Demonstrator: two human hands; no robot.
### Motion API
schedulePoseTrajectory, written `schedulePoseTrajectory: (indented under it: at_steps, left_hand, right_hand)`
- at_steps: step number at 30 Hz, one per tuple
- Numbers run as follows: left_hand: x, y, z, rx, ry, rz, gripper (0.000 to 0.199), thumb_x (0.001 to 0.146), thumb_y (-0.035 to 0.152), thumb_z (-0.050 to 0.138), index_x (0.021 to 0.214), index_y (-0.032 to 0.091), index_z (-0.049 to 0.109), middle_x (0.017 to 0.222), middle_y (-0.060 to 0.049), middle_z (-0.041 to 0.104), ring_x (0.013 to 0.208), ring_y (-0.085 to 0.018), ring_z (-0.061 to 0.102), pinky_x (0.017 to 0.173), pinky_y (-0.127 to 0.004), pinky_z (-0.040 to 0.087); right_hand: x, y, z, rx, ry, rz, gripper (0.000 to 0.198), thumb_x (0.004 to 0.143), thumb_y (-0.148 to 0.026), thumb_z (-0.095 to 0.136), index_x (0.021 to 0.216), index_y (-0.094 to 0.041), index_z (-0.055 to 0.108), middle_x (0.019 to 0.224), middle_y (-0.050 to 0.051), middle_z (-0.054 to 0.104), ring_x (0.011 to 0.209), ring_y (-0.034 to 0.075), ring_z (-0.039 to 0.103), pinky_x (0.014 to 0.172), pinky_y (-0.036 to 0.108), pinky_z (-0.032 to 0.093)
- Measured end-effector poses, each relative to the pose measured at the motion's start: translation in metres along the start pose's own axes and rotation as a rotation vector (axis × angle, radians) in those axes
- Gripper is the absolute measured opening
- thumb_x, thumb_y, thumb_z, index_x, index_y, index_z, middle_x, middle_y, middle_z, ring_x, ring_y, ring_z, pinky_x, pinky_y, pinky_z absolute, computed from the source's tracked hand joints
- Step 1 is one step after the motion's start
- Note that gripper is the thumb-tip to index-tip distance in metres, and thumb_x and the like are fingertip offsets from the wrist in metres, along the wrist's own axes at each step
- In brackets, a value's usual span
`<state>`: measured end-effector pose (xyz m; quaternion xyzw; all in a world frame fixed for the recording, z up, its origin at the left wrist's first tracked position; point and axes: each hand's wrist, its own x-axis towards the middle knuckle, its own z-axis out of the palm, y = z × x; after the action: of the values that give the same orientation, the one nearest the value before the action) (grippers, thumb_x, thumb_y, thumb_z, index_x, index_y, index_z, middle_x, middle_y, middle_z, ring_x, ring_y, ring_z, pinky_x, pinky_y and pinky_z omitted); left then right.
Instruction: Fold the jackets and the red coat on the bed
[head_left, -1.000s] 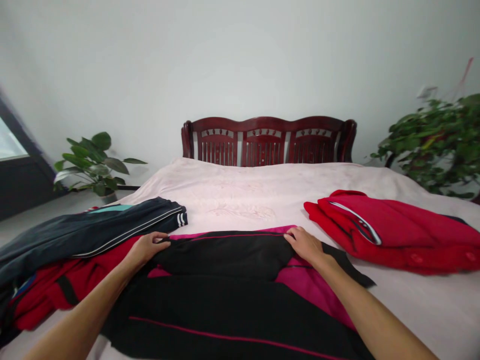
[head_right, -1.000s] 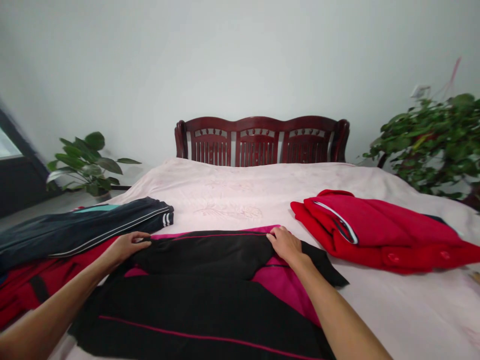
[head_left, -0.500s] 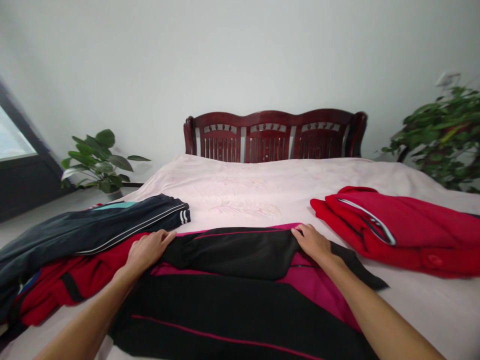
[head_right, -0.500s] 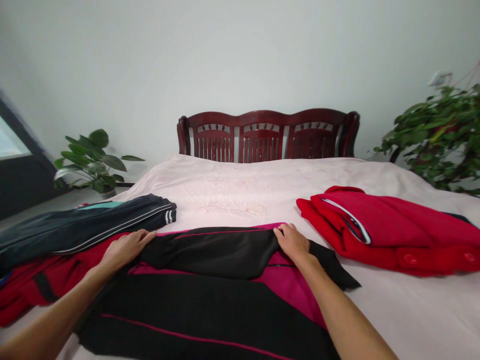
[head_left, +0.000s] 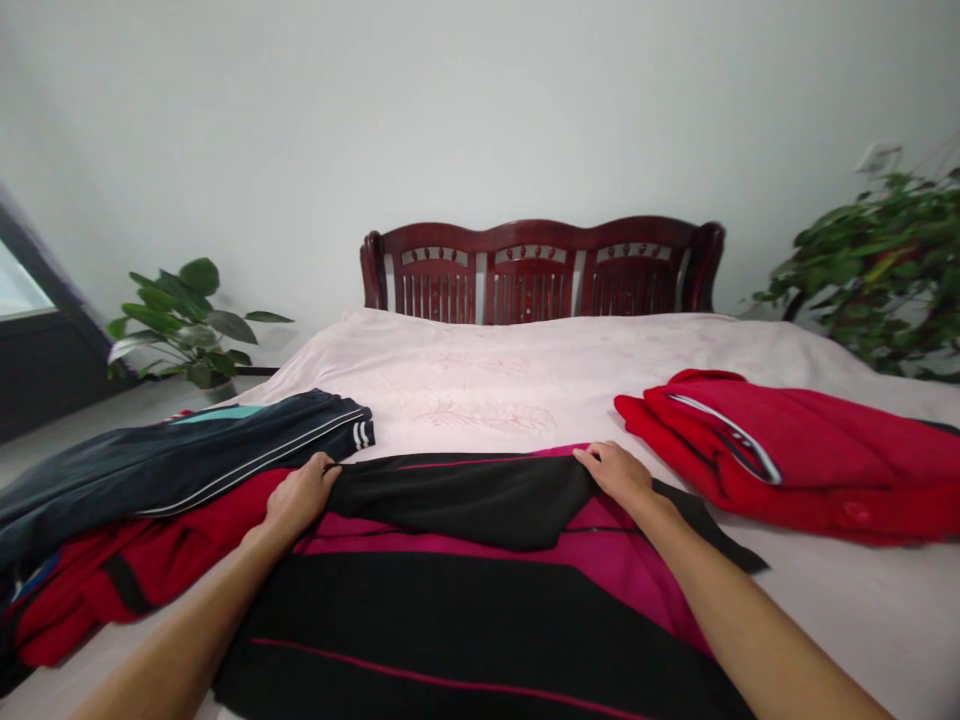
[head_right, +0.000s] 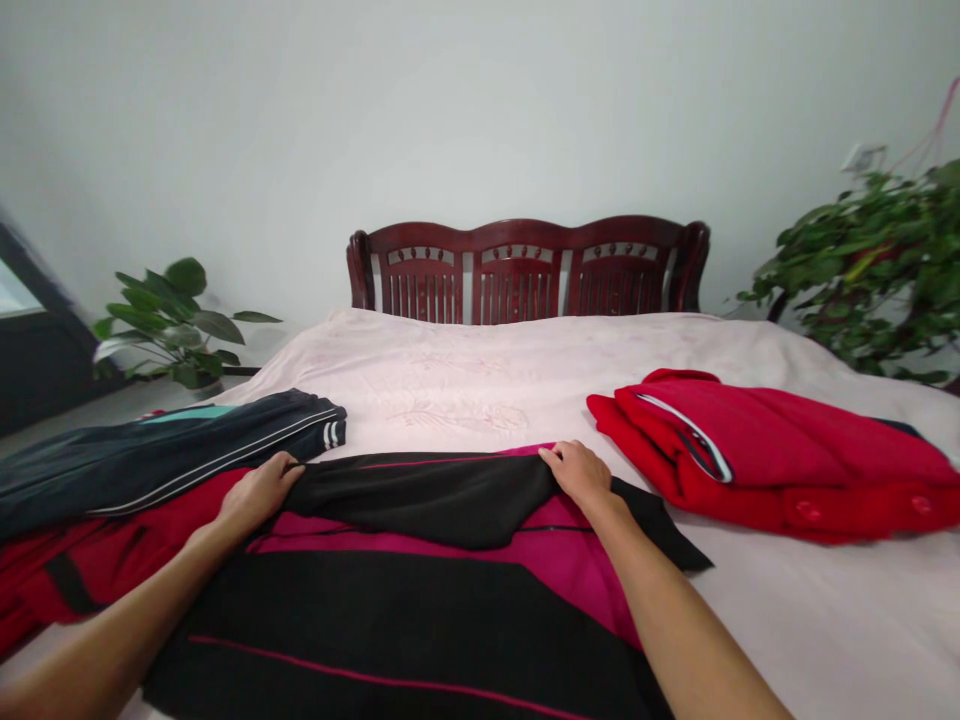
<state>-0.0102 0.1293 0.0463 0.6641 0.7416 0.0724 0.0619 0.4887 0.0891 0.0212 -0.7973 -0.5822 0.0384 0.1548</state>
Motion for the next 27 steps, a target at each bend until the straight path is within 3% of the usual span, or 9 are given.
schedulePoseTrajectory:
  at_steps: [3,5,9,12,14,17,23,27]
  left_hand:
    - [-0.005,0.006,-0.002,0.069,0.016,0.018,0.039,0.095,0.044,0.029,0.11,0.022,0.057,0.107,-0.013,0.071,0.096,-0.032,0.068,0.071,-0.037,0.047]
    - [-0.013,0.014,-0.007,0.145,0.115,0.078,0.04,0.095,0.041,0.031,0.118,0.02,0.057,0.111,-0.015,0.069,0.099,-0.032,0.067,0.077,-0.04,0.048]
    - [-0.028,0.043,-0.011,0.149,0.318,0.37,0.045,0.098,0.041,0.03,0.125,0.018,0.059,0.122,-0.014,0.066,0.112,-0.029,0.062,0.097,-0.043,0.043]
    - [-0.031,0.061,0.005,0.073,0.228,0.645,0.049,0.1,0.044,0.028,0.131,0.021,0.058,0.133,-0.01,0.063,0.129,-0.027,0.052,0.11,-0.043,0.032]
    - [-0.029,0.064,0.022,0.098,0.143,0.698,0.05,0.1,0.044,0.03,0.138,0.022,0.054,0.14,-0.01,0.058,0.136,-0.029,0.045,0.113,-0.048,0.028]
    - [-0.02,0.055,0.042,0.175,0.08,0.637,0.053,0.1,0.046,0.031,0.145,0.022,0.046,0.147,-0.011,0.051,0.138,-0.031,0.043,0.114,-0.052,0.026]
    - [-0.003,0.044,0.053,0.248,0.027,0.589,0.056,0.1,0.048,0.025,0.149,0.024,0.039,0.151,-0.011,0.047,0.139,-0.028,0.042,0.113,-0.047,0.027]
    - [0.0,0.047,0.055,0.24,0.008,0.564,0.057,0.099,0.048,0.027,0.149,0.023,0.038,0.152,-0.012,0.044,0.139,-0.028,0.041,0.113,-0.048,0.026]
  right_hand:
    - [-0.005,-0.002,0.002,-0.079,0.033,-0.007,0.038,0.095,-0.047,0.042,0.096,-0.023,0.071,0.108,0.01,0.068,0.095,0.025,0.063,0.076,0.034,0.044]
    - [-0.013,-0.012,-0.001,-0.179,0.117,-0.037,0.035,0.095,-0.042,0.043,0.103,-0.02,0.07,0.115,0.013,0.066,0.103,0.029,0.061,0.085,0.039,0.044]
    - [-0.037,-0.061,-0.006,-0.264,0.289,-0.268,0.041,0.096,-0.033,0.043,0.126,-0.012,0.06,0.141,0.018,0.052,0.13,0.032,0.044,0.109,0.047,0.031]
    - [-0.053,-0.101,0.004,-0.164,0.19,-0.483,0.051,0.099,-0.039,0.036,0.141,-0.011,0.048,0.15,0.015,0.043,0.14,0.027,0.035,0.116,0.045,0.025]
    - [-0.057,-0.11,0.017,-0.114,0.063,-0.581,0.057,0.1,-0.045,0.032,0.146,-0.014,0.042,0.153,0.012,0.041,0.142,0.026,0.033,0.117,0.045,0.024]
    - [-0.049,-0.088,0.035,-0.112,-0.074,-0.555,0.061,0.099,-0.051,0.028,0.148,-0.017,0.04,0.154,0.01,0.04,0.144,0.026,0.032,0.117,0.047,0.024]
    - [-0.016,-0.006,0.035,-0.292,0.001,-0.388,0.057,0.099,-0.041,0.029,0.147,-0.015,0.042,0.154,0.011,0.039,0.145,0.024,0.03,0.119,0.043,0.018]
    - [-0.022,-0.009,0.019,-0.305,0.068,-0.338,0.048,0.096,-0.032,0.039,0.139,-0.016,0.051,0.148,0.012,0.048,0.14,0.027,0.038,0.117,0.047,0.021]
